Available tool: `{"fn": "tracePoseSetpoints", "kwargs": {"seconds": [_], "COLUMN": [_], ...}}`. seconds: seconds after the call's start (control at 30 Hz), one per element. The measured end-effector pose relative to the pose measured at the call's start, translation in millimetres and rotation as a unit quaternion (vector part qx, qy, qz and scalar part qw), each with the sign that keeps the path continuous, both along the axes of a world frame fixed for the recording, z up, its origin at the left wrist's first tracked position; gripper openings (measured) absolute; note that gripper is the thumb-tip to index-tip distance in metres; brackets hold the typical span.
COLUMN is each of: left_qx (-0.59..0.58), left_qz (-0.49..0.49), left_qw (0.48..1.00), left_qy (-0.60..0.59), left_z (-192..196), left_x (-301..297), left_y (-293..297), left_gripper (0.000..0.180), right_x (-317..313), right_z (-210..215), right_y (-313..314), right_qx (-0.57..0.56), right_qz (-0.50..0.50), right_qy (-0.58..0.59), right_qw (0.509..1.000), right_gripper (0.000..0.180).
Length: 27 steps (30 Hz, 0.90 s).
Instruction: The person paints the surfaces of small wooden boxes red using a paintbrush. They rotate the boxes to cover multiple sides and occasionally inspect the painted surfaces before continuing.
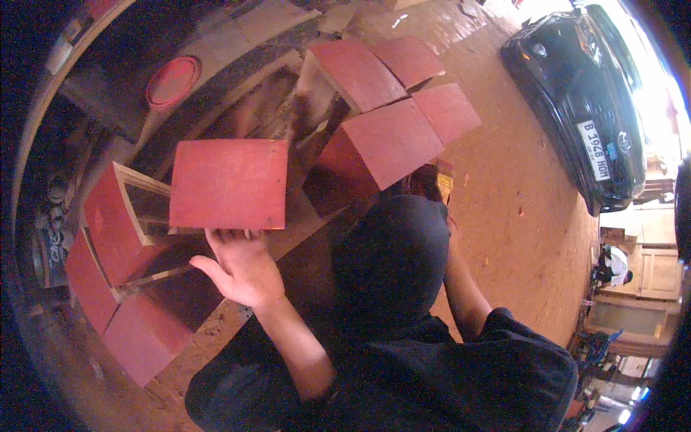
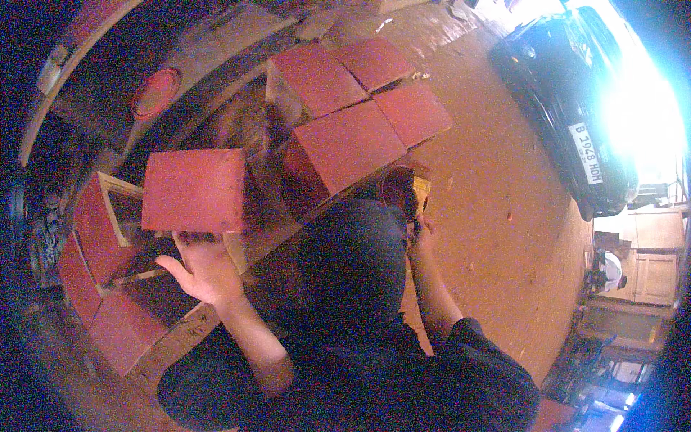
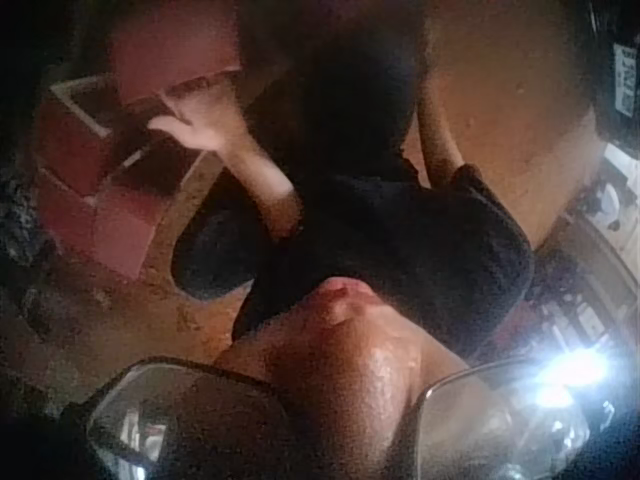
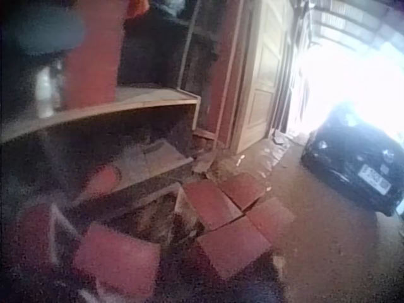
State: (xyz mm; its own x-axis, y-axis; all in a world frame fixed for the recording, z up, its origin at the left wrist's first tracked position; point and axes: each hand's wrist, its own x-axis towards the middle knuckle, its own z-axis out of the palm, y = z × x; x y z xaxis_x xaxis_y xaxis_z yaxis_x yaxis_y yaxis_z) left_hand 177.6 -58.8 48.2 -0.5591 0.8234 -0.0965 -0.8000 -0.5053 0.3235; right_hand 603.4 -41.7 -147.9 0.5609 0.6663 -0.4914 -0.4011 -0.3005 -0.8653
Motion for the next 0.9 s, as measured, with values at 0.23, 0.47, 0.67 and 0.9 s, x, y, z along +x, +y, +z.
{"fn": "tracePoseSetpoints", "kwargs": {"seconds": [0.23,0.47,0.67,0.9], "left_qx": [-0.017,0.004,-0.012,-0.229], "left_qz": [0.002,0.025,0.039,0.355], "left_qw": [1.0,0.999,0.999,0.907], "left_qy": [0.008,0.039,-0.021,0.006], "left_z": [-9.0,-1.5,-5.0,-6.2], "left_x": [-4.3,-8.0,-1.0,-8.2], "left_y": [-3.7,-10.8,-6.3,-16.1], "left_gripper": [0.075,0.081,0.064,0.046], "right_x": [-14.0,-57.7,-128.4,-302.5], "right_z": [1.7,110.8,271.8,271.1], "right_y": [0.8,22.7,24.4,-59.5], "right_qx": [-0.034,0.014,0.449,0.248], "right_qz": [-0.009,-0.12,-0.025,0.411], "right_qy": [-0.077,-0.333,-0.576,0.01], "right_qw": [0.996,0.935,0.683,0.877], "right_gripper": [0.032,0.033,0.013,0.026]}}
